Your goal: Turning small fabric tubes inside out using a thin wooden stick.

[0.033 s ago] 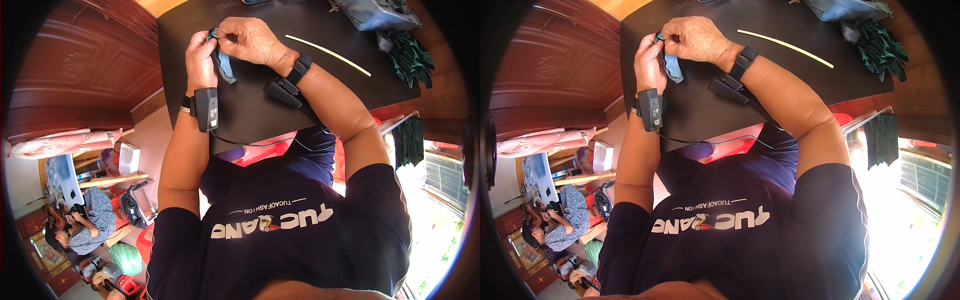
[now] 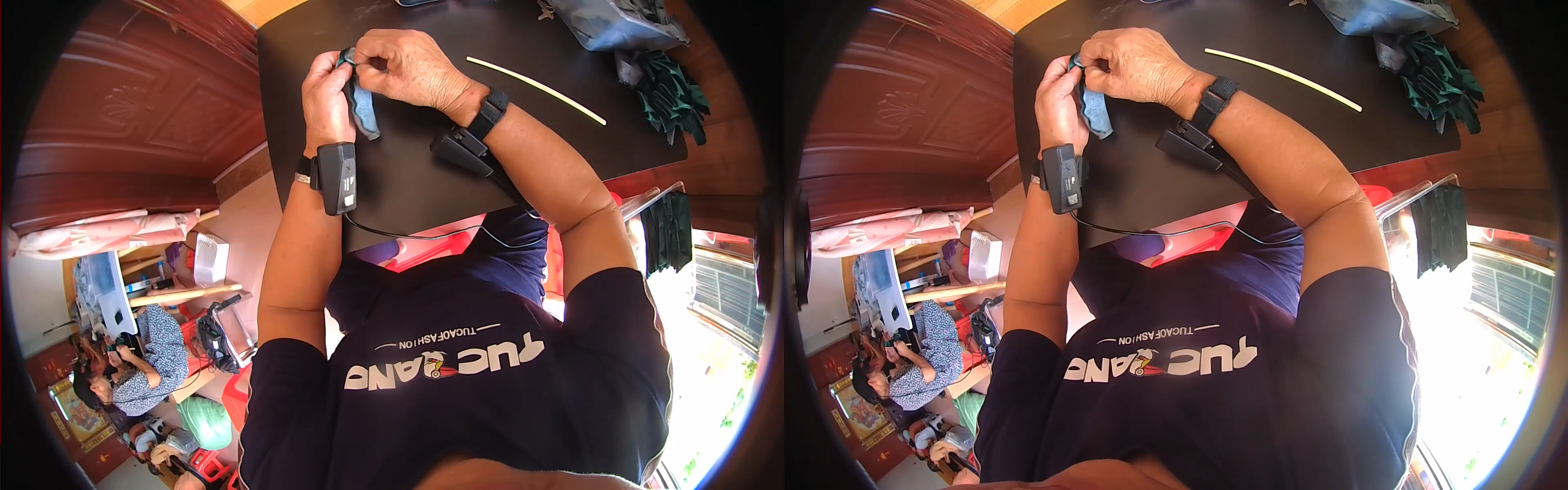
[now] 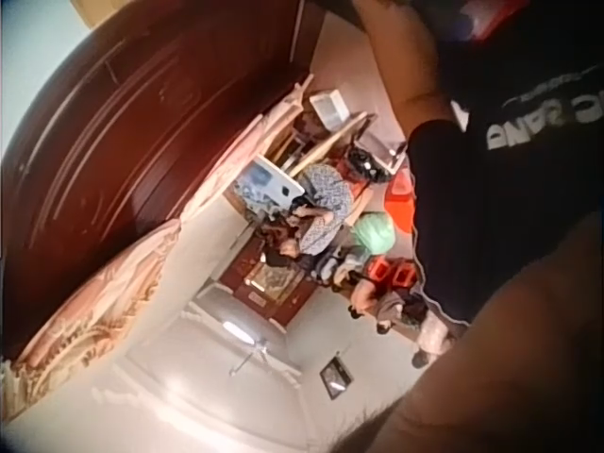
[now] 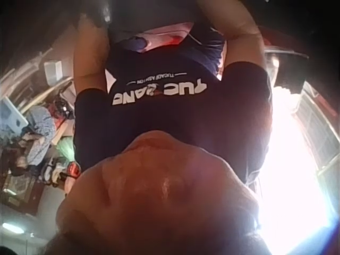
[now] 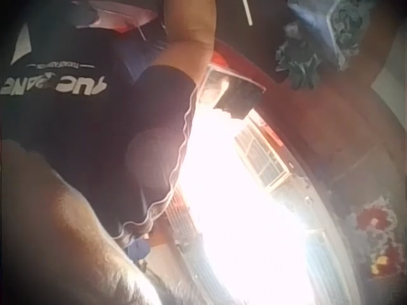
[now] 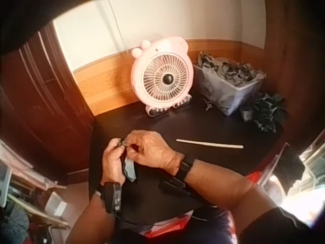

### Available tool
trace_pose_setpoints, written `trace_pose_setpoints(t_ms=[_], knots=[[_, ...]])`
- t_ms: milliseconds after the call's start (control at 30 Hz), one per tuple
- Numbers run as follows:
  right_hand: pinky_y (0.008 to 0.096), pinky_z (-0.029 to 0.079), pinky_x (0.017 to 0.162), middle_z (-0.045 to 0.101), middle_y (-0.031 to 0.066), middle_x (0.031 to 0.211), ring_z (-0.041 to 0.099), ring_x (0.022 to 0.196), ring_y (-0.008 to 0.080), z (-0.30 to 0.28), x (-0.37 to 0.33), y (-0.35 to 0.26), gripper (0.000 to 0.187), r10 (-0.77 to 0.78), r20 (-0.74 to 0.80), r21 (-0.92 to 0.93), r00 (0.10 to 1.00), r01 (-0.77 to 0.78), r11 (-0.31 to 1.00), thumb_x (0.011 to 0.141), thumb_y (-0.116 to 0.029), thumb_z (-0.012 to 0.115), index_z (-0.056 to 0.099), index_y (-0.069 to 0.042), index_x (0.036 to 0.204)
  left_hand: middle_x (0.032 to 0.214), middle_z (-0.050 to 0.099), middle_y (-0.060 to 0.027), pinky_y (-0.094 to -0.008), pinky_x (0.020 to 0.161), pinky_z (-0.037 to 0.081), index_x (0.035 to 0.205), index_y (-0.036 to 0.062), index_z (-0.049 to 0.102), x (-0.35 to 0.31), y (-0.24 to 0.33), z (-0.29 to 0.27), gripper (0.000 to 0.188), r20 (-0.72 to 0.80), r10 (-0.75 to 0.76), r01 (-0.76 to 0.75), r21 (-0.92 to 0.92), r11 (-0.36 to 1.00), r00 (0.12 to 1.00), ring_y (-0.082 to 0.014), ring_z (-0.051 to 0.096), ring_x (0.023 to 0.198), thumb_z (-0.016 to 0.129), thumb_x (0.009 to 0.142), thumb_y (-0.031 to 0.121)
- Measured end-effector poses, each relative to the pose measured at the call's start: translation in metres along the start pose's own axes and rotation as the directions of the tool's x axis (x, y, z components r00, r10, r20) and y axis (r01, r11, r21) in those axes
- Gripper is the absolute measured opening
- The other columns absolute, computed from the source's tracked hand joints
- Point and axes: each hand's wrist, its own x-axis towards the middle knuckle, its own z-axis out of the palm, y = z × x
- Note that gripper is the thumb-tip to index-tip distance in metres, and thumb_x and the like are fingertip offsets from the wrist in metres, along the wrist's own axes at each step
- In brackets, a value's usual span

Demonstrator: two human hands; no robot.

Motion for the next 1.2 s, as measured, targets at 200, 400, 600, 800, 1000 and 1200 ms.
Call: trace_pose_setpoints(t_ms=[200, 400, 600, 800, 1000, 1200], knots=[[0.0389, 0.05, 0.064, 0.062, 0.0052, 0.076, 0.061, 0.073, 0.0285, 0.007, 0.0, -0.003, 0.009, 0.019, 0.048, -0.085, 0.999, -0.015, 0.996, 0.071, -0.017, 0.059, 0.063, -0.01, 0.077, 0.092, 0.06, -0.011, -0.0292, 0.087, 0.041, 0.095, -0.0064, 0.057, 0.001, 0.004, -0.009, 0.02, -0.107, -0.16, 0.136, -0.201, 0.97, 0.981, -0.019, 0.055, 0.088, 0.045, 0.081, 0.002], [0.0372, 0.049, 0.061, 0.059, 0.0067, 0.073, 0.059, 0.069, 0.0283, 0.008, -0.003, -0.005, 0.007, -0.024, -0.016, -0.065, 1.0, 0.023, 0.998, 0.073, -0.012, 0.059, 0.061, -0.007, 0.078, 0.095, 0.059, -0.0128, -0.0315, 0.091, 0.04, 0.091, -0.0053, 0.056, -0.001, 0.006, -0.015, 0.019, -0.031, -0.244, 0.219, -0.339, 0.915, 0.969, -0.0218, 0.055, 0.092, 0.046, 0.077, 0.003], [0.0383, 0.05, 0.064, 0.061, 0.0045, 0.074, 0.061, 0.073, 0.0279, -0.002, -0.001, -0.004, 0.008, -0.004, 0.024, -0.058, 1.0, 0.005, 0.998, 0.073, -0.016, 0.058, 0.062, -0.009, 0.076, 0.097, 0.061, -0.0123, -0.0391, 0.095, 0.041, 0.095, -0.0026, 0.058, 0.003, 0.001, -0.032, 0.02, 0.19, -0.261, 0.315, -0.364, 0.876, 0.946, -0.0247, 0.057, 0.097, 0.049, 0.079, 0.005], [0.0364, 0.05, 0.065, 0.062, 0.005, 0.077, 0.061, 0.074, 0.0273, -0.01, 0.002, 0.005, 0.008, -0.016, 0.063, 0.028, 0.998, 0.015, 0.999, 0.073, -0.015, 0.058, 0.061, -0.009, 0.077, 0.103, 0.062, -0.0127, -0.0425, 0.098, 0.039, 0.095, -0.0015, 0.06, 0.001, 0.012, -0.024, 0.019, 0.375, -0.289, 0.424, -0.352, 0.835, 0.881, -0.0251, 0.056, 0.103, 0.052, 0.081, 0.009], [0.026, 0.048, 0.071, 0.062, 0.0035, 0.081, 0.059, 0.076, 0.0102, -0.013, 0.006, 0.018, 0.012, -0.004, 0.033, 0.235, 0.999, -0.004, 0.972, 0.088, -0.015, 0.062, 0.062, -0.003, 0.087, 0.102, 0.061, -0.0074, -0.037, 0.094, 0.038, 0.101, 0.0047, 0.06, -0.012, 0.013, 0.013, 0.022, 0.367, -0.288, 0.401, -0.283, 0.871, 0.884, -0.0193, 0.056, 0.098, 0.056, 0.086, 0.02], [0.0235, 0.047, 0.073, 0.061, -0.0011, 0.085, 0.055, 0.079, 0.0074, -0.016, 0.007, 0.021, 0.019, 0.328, 0.054, 0.472, 0.943, -0.313, 0.824, 0.09, -0.021, 0.062, 0.064, -0.003, 0.095, 0.101, 0.062, -0.0081, -0.0351, 0.091, 0.04, 0.101, 0.0034, 0.059, -0.005, 0.023, 0.001, 0.019, 0.2, -0.155, 0.209, -0.283, 0.936, 0.967, -0.0201, 0.056, 0.098, 0.053, 0.086, 0.013]])
